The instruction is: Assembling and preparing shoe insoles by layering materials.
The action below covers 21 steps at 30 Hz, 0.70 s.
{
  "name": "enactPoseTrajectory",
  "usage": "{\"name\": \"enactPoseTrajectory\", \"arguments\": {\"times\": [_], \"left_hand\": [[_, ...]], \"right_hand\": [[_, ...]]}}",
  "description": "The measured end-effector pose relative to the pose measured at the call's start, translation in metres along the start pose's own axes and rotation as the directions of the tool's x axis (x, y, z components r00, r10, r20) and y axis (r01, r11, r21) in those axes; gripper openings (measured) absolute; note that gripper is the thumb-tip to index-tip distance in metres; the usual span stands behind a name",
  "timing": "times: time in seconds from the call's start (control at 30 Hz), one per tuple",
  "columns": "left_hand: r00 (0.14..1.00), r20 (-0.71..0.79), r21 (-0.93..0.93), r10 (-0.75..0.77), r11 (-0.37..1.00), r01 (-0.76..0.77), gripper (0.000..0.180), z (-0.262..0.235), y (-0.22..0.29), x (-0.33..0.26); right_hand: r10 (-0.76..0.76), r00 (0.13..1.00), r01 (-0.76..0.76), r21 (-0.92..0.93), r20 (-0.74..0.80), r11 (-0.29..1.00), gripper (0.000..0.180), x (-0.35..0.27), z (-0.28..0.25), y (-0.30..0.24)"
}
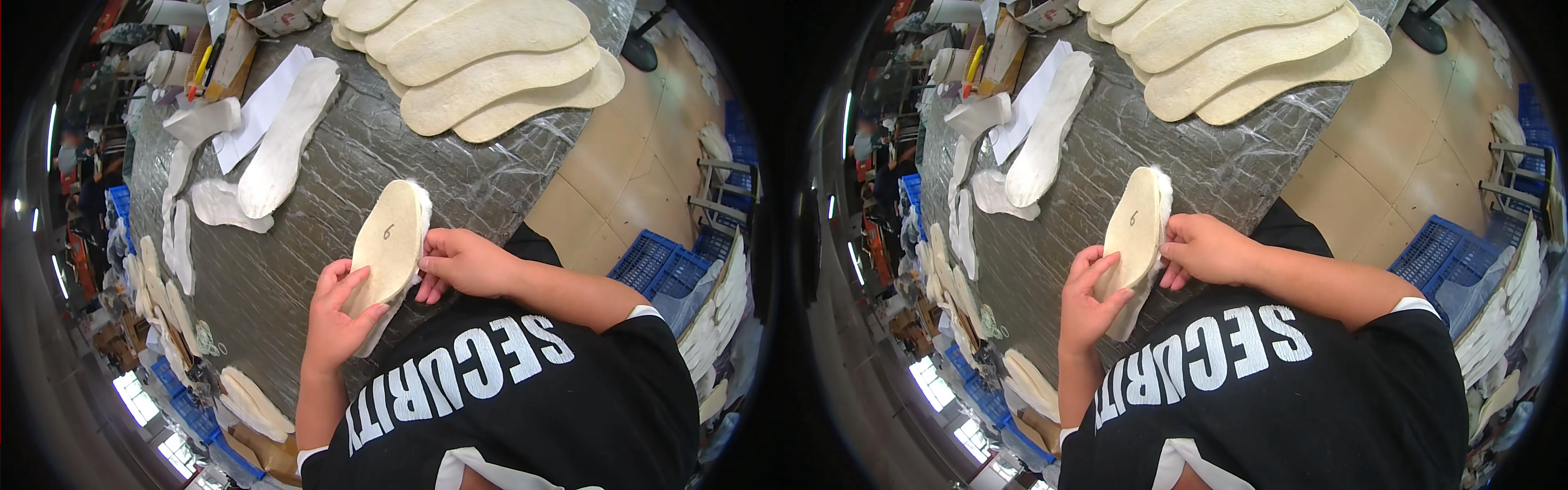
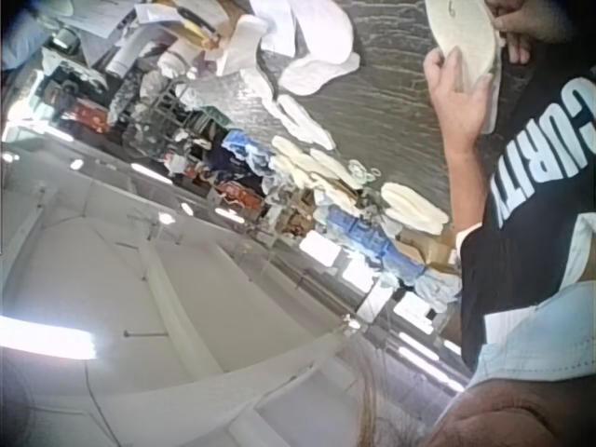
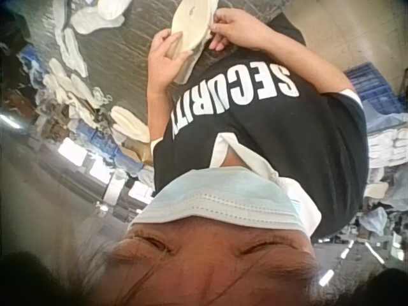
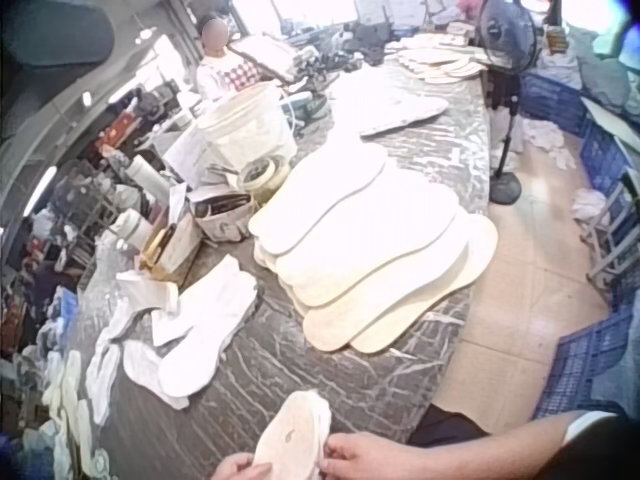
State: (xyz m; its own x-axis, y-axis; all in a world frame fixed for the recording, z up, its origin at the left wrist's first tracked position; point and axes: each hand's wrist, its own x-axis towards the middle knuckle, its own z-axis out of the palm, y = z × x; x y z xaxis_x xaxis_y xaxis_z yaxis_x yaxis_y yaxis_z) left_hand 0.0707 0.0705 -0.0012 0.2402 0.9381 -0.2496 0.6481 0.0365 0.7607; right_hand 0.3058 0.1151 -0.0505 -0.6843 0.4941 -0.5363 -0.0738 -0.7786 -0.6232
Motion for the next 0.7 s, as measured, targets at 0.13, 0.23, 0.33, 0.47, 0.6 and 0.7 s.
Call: {"name": "enactPoseTrajectory", "arguments": {"times": [0.13,0.23,0.33,0.47,0.6,0.7], "left_hand": [[1.0,-0.001,0.019,0.014,1.0,-0.014,0.056,0.001,0.0,0.001],[1.0,-0.007,0.013,0.017,1.0,-0.017,0.058,0.002,0.001,0.001],[1.0,-0.011,0.028,0.016,0.999,-0.016,0.059,0.002,0.001,0.001],[0.999,-0.009,0.063,0.033,0.997,-0.033,0.061,0.002,0.003,0.0],[1.0,0.001,0.134,0.027,0.991,-0.027,0.063,0.003,0.013,0.001],[0.997,-0.007,0.199,0.071,0.978,-0.068,0.064,0.004,0.014,-0.001]], "right_hand": [[-0.008,1.0,0.008,0.046,0.004,0.999,0.017,0.002,-0.001,0.003],[-0.008,1.0,0.007,0.083,0.008,0.997,0.018,0.002,-0.001,0.004],[-0.031,0.999,0.028,0.107,0.029,0.994,0.019,0.0,-0.003,0.004],[-0.062,0.998,0.06,0.047,0.028,0.997,0.02,-0.002,-0.003,0.0],[-0.05,0.999,0.049,-0.12,-0.006,0.992,0.023,-0.003,-0.001,-0.006],[-0.082,0.995,0.073,-0.142,-0.06,0.987,0.028,-0.004,-0.001,-0.004]]}}
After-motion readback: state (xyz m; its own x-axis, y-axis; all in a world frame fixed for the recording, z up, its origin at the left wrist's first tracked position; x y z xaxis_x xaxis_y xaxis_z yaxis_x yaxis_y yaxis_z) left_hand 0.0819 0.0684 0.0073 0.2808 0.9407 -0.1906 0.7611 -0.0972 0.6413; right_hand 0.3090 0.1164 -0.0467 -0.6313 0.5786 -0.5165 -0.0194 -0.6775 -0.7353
